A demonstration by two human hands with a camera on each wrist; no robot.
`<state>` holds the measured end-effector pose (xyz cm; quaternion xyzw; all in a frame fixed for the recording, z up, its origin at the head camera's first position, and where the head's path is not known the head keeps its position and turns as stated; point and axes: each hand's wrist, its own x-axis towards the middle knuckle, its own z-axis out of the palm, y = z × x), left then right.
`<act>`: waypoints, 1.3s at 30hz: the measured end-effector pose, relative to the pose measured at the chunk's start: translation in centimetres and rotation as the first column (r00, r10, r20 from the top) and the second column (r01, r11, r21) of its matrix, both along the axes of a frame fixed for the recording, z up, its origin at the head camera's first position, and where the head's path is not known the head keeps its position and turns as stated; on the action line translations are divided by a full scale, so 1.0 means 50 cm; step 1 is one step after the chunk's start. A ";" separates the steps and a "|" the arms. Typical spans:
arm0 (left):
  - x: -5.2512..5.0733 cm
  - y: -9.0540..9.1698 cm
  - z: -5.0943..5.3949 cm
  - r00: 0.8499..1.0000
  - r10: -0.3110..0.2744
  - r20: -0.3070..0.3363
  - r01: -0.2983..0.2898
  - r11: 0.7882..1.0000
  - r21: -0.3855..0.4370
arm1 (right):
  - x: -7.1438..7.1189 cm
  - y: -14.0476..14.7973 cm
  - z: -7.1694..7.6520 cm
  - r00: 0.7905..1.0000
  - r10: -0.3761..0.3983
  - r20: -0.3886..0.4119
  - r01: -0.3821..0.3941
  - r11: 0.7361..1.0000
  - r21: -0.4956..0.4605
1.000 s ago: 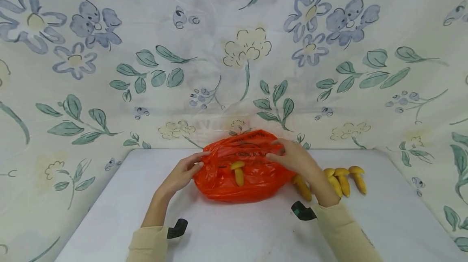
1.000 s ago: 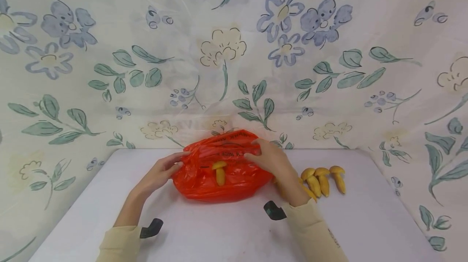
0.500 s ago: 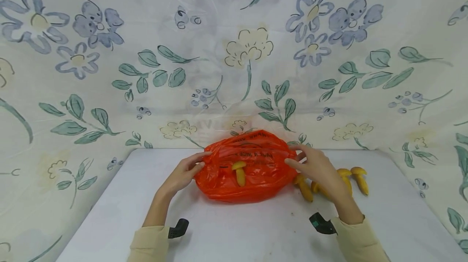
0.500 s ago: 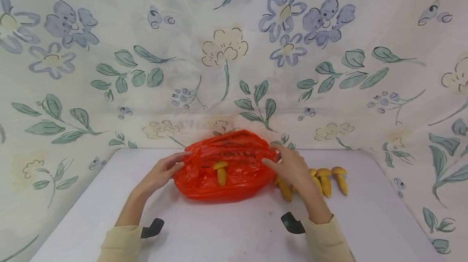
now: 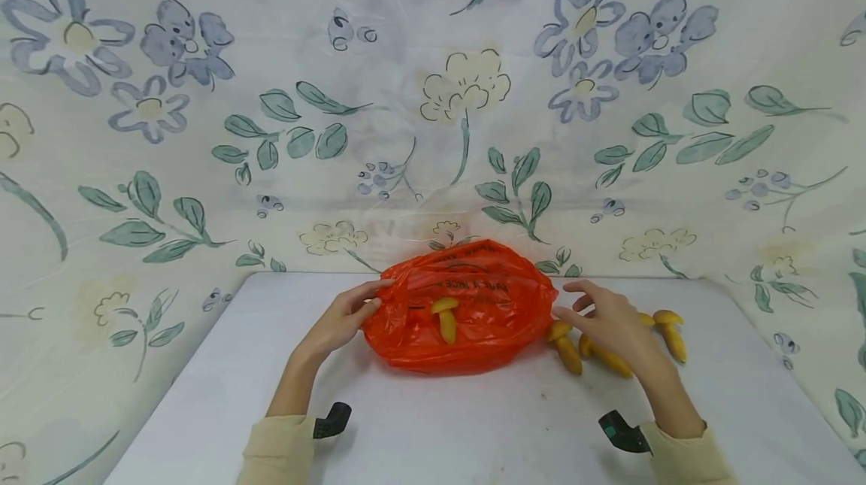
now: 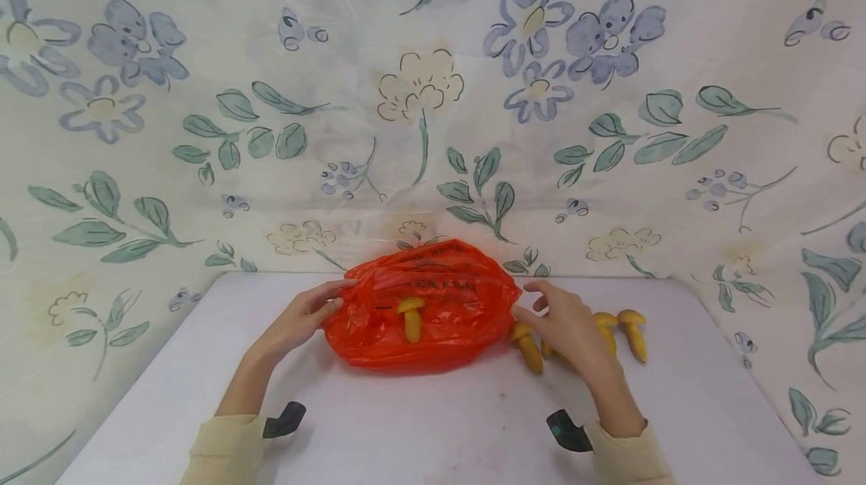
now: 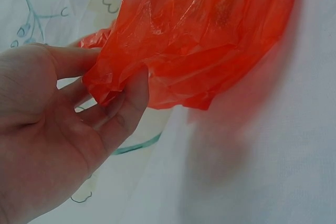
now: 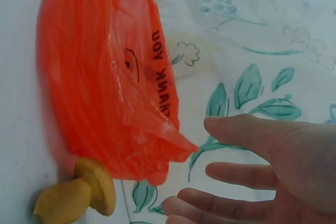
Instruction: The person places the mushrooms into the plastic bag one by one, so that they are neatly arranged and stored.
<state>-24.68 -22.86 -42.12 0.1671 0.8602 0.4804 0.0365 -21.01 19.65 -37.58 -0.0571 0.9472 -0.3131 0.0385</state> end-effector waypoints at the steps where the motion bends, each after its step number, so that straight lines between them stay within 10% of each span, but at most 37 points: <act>1: 0.000 0.000 0.000 1.000 0.000 0.001 0.000 1.000 0.001 | 0.002 0.004 -0.002 1.000 -0.002 -0.005 0.002 1.000 0.013; 39: 0.004 0.009 0.004 0.998 0.023 0.056 -0.023 1.000 0.010 | 0.003 0.139 -0.034 0.995 -0.093 0.025 0.090 0.991 0.096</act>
